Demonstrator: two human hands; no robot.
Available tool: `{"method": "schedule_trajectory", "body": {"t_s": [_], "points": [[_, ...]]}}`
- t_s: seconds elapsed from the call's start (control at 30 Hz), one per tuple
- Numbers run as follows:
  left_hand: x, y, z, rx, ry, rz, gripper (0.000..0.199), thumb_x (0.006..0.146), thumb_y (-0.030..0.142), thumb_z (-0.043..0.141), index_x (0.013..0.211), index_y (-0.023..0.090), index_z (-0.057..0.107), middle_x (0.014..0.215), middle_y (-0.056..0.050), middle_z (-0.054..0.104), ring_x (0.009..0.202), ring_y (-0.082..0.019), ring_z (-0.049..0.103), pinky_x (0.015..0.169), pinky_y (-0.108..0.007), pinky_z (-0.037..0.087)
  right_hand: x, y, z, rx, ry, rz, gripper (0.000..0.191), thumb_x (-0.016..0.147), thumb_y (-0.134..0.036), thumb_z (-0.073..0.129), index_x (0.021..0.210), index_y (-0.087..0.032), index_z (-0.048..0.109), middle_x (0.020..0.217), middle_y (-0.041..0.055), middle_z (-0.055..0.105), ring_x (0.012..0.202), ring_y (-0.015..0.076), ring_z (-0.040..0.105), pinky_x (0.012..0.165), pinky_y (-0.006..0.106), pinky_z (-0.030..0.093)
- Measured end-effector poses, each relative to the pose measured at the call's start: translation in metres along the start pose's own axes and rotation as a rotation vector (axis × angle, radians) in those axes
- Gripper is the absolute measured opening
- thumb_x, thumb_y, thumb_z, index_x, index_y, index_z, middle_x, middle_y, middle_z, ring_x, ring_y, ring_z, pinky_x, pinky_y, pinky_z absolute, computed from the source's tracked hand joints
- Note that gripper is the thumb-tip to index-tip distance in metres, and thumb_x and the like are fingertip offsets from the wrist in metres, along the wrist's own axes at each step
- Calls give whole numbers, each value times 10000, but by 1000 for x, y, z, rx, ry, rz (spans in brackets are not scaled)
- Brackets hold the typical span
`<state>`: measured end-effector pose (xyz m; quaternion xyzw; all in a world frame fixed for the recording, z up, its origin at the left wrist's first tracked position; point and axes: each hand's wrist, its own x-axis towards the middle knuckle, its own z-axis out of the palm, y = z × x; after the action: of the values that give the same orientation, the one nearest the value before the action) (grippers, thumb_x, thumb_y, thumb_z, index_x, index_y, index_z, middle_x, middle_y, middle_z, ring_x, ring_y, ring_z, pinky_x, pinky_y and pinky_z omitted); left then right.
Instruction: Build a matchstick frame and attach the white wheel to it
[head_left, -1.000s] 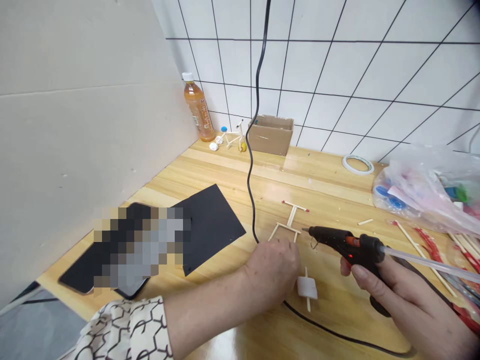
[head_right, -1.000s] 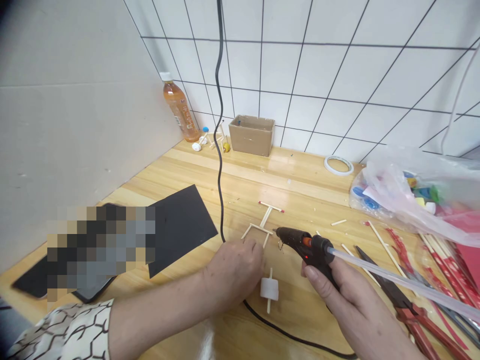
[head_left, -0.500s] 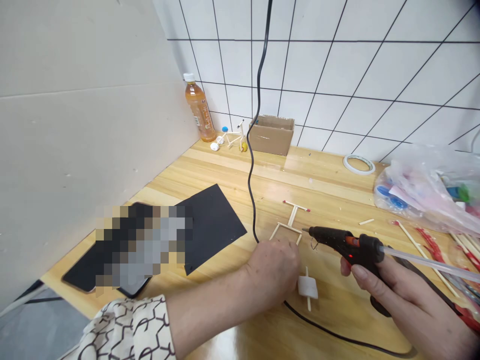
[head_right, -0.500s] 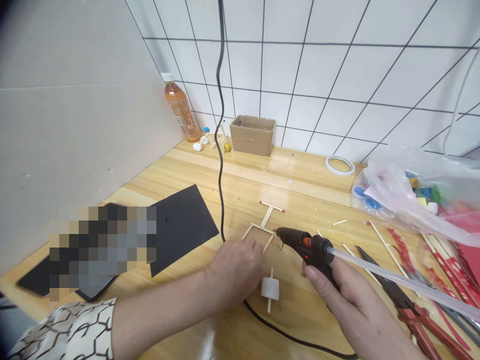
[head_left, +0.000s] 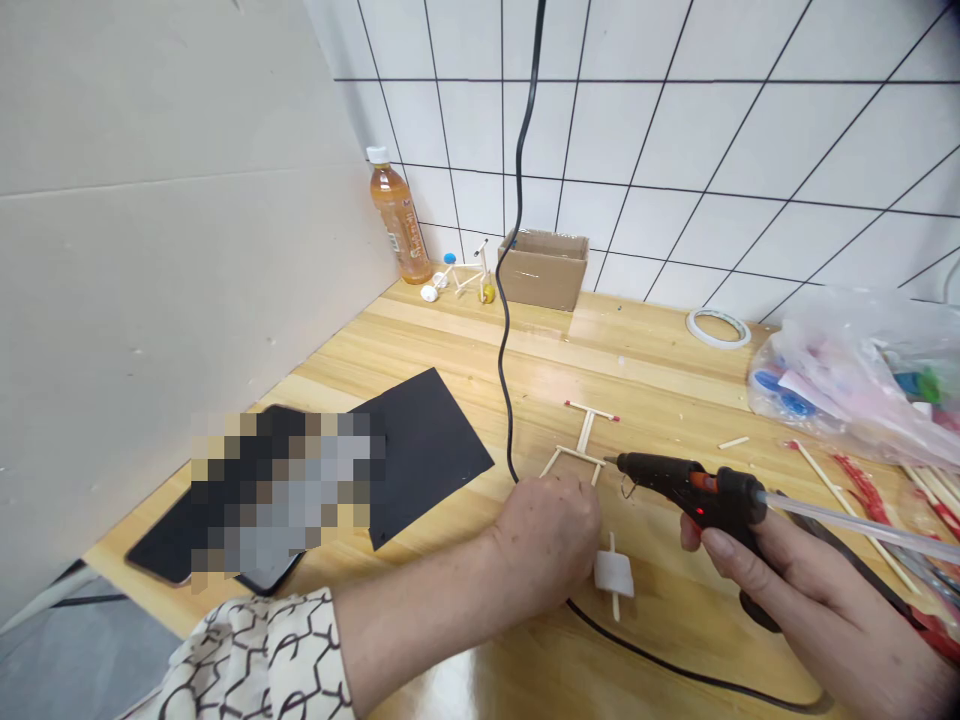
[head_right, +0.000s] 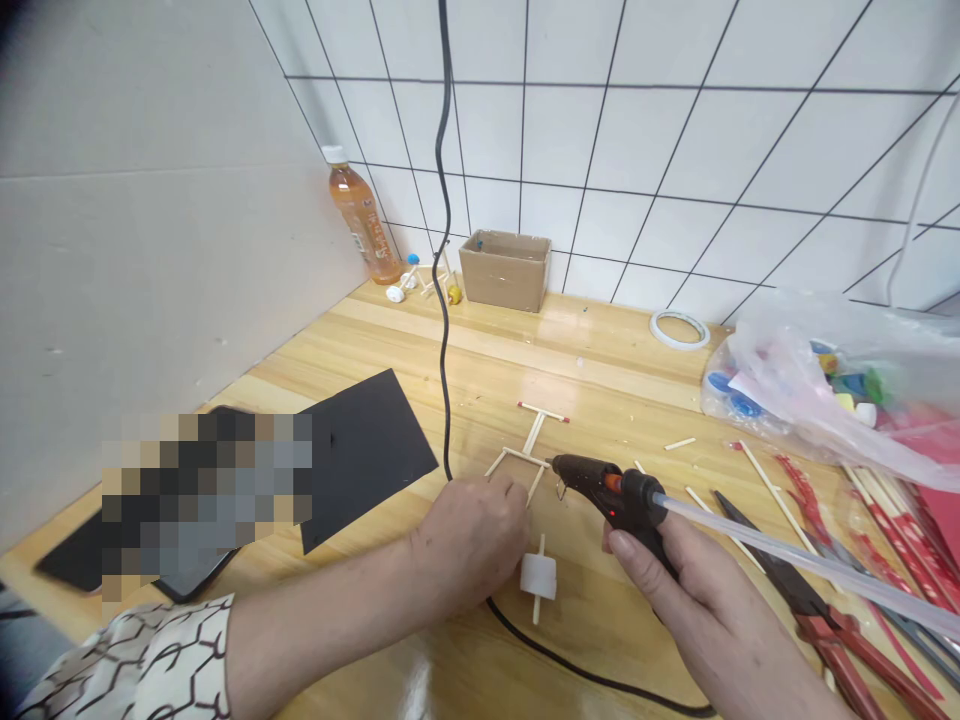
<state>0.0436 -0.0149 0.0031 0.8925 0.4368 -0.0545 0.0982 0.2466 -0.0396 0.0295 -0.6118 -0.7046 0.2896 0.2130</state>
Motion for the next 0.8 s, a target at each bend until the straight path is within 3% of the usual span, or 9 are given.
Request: {"method": "schedule_trajectory", "body": {"t_s": [0.17, 0.3, 0.5, 0.7, 0.8], "points": [[0, 0, 0, -1, 7, 8, 104, 770, 102, 462, 751, 110, 564, 742, -85, 570, 732, -232, 590, 538, -299, 475, 2, -7, -1, 11, 20, -14, 311, 808, -489, 490, 940, -252, 643, 772, 4, 687, 718, 206, 640, 638, 265, 540], [0, 0, 2, -3, 10, -2, 113, 768, 89, 449, 771, 109, 559, 747, -91, 572, 730, -236, 589, 533, -308, 471, 2, -8, -2, 8, 31, -24, 325, 801, -506, 484, 896, -245, 652, 779, 15, 693, 741, 222, 646, 638, 276, 544], [-1, -1, 3, -14, 22, 12, 114, 760, 93, 444, 784, 113, 554, 755, -89, 571, 735, -240, 587, 531, -313, 470, 1, -3, 0, 22, 10, -2, 321, 808, -481, 498, 973, -245, 638, 868, 16, 698, 839, 229, 648, 684, 267, 546], [-4, -1, -6, -23, -6, 20, 127, 775, 113, 430, 806, 120, 553, 775, -87, 573, 748, -246, 585, 531, -322, 467, 2, -5, 0, 36, 8, 3, 298, 800, -495, 493, 823, -237, 640, 751, 21, 670, 801, 236, 643, 599, 262, 540], [-6, -2, -7, 8, 18, 50, 130, 788, 123, 424, 787, 124, 554, 780, -86, 574, 736, -239, 579, 521, -311, 461, 2, -6, -1, 60, 13, 10, 295, 799, -490, 498, 849, -237, 643, 756, 22, 669, 814, 233, 637, 613, 259, 536]]}}
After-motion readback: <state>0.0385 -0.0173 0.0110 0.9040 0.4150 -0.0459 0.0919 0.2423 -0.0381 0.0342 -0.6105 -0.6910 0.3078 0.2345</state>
